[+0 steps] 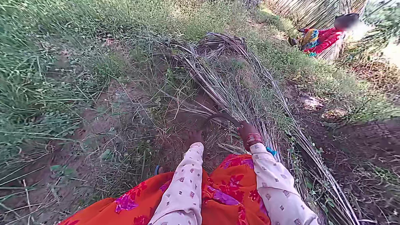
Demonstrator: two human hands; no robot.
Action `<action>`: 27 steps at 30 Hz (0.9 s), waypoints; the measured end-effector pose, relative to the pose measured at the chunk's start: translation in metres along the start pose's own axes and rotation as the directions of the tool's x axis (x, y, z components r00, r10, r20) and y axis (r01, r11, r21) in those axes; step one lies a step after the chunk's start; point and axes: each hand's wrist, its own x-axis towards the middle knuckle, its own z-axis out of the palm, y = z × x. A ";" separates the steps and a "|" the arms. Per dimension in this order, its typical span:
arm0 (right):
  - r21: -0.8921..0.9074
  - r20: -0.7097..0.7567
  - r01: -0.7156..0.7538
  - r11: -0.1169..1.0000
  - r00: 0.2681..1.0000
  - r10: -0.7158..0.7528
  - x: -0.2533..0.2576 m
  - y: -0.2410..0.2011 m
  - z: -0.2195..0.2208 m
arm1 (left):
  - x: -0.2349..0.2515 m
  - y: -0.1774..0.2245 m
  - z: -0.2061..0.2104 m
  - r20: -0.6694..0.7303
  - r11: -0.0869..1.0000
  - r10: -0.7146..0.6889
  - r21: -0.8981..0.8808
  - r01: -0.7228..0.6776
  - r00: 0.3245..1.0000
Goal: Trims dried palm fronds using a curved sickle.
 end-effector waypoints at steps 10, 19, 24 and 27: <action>-0.008 0.102 0.017 1.000 0.995 -0.016 0.004 -0.017 0.012 | 0.009 -0.026 -0.021 0.125 0.980 -0.187 -0.043 0.194 0.974; 0.022 0.216 0.032 0.999 0.976 -0.036 0.020 -0.007 0.028 | 0.017 -0.020 -0.014 0.048 0.992 -0.085 -0.085 0.089 0.995; 0.025 0.220 0.020 0.999 0.975 -0.025 0.015 -0.012 0.026 | 0.026 -0.019 -0.016 0.095 0.973 -0.191 -0.113 0.201 0.977; 0.037 0.216 0.015 0.999 0.976 -0.023 0.010 -0.016 0.025 | 0.035 -0.022 -0.011 0.121 0.967 -0.207 -0.127 0.222 0.971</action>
